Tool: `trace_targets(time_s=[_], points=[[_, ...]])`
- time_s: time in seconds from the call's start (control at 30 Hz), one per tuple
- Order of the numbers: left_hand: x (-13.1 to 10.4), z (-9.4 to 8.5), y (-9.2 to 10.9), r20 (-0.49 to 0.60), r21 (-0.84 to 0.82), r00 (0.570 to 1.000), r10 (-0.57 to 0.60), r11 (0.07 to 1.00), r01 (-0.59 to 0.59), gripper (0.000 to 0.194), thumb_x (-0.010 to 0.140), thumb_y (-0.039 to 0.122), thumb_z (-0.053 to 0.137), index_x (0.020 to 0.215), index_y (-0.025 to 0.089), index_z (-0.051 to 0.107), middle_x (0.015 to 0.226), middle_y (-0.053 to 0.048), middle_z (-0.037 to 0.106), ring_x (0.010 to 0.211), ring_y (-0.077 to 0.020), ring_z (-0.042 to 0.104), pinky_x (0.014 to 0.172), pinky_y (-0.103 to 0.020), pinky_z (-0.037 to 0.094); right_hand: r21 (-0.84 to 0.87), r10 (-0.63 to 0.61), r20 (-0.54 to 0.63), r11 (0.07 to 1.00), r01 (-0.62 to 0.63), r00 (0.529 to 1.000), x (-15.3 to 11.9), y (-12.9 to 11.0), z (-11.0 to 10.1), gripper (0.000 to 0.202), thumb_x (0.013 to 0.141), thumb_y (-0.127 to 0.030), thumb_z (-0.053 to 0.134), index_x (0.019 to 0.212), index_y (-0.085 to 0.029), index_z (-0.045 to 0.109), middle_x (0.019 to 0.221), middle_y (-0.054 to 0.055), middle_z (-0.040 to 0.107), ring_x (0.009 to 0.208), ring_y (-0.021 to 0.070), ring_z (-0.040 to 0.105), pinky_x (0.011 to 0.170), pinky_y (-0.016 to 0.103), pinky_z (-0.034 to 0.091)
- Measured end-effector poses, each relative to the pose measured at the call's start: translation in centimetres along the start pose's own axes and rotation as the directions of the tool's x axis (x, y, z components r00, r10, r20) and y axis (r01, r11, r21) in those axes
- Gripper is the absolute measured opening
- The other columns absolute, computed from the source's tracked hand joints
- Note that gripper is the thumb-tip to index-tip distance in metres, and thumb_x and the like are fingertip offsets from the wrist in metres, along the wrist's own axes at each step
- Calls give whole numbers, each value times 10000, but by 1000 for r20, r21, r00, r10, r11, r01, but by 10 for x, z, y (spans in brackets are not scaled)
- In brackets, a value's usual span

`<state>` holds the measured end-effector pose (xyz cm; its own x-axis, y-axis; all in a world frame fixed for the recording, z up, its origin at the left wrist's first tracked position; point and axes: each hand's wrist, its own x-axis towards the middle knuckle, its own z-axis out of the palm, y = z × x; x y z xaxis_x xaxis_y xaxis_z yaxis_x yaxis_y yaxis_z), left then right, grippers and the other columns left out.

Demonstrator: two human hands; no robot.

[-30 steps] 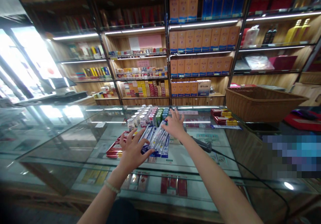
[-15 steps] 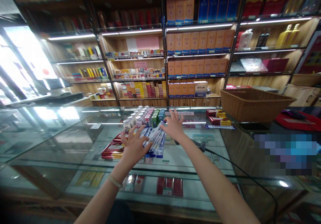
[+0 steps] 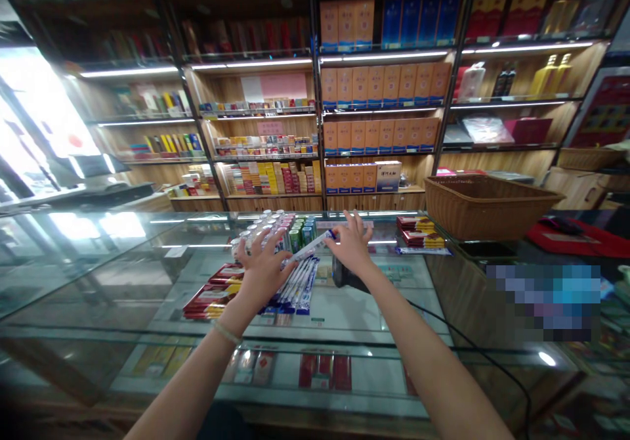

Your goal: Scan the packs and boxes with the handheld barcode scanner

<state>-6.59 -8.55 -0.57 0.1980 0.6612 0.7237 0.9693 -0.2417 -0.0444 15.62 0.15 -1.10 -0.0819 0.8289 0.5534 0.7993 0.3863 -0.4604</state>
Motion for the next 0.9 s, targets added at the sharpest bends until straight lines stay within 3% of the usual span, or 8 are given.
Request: trace_targets(time_s=[0.17, 0.43, 0.9], points=[[22, 11, 6, -38, -20, 999, 20, 1000, -21, 82, 857, 326, 711, 836, 278, 774, 1536, -50, 558, 1483, -386, 371, 1218, -714, -29, 22, 53, -26, 998, -52, 998, 2, 19, -11, 184, 888, -406, 651, 899, -238, 726, 1629, 78, 401, 1559, 311, 180, 1198, 653, 87], [42, 22, 18, -19, -24, 999, 35, 999, -35, 70, 859, 302, 711, 875, 280, 775, 1537, -61, 555, 1488, -383, 364, 1210, -739, 37, 24, 70, -56, 997, -69, 996, 4, 45, -12, 193, 869, -416, 639, 839, -243, 720, 1593, 73, 454, 1537, 321, 229, 1185, 656, 131], [76, 57, 39, -59, -53, 997, 58, 997, -62, 111, 852, 265, 717, 939, 301, 775, 1567, -49, 527, 1483, -393, 367, 1203, -755, 22, 60, 136, -89, 990, -131, 987, 20, 82, -20, 177, 872, -405, 638, 854, -258, 736, 1583, 33, 479, 1528, 301, 264, 1191, 618, 190]])
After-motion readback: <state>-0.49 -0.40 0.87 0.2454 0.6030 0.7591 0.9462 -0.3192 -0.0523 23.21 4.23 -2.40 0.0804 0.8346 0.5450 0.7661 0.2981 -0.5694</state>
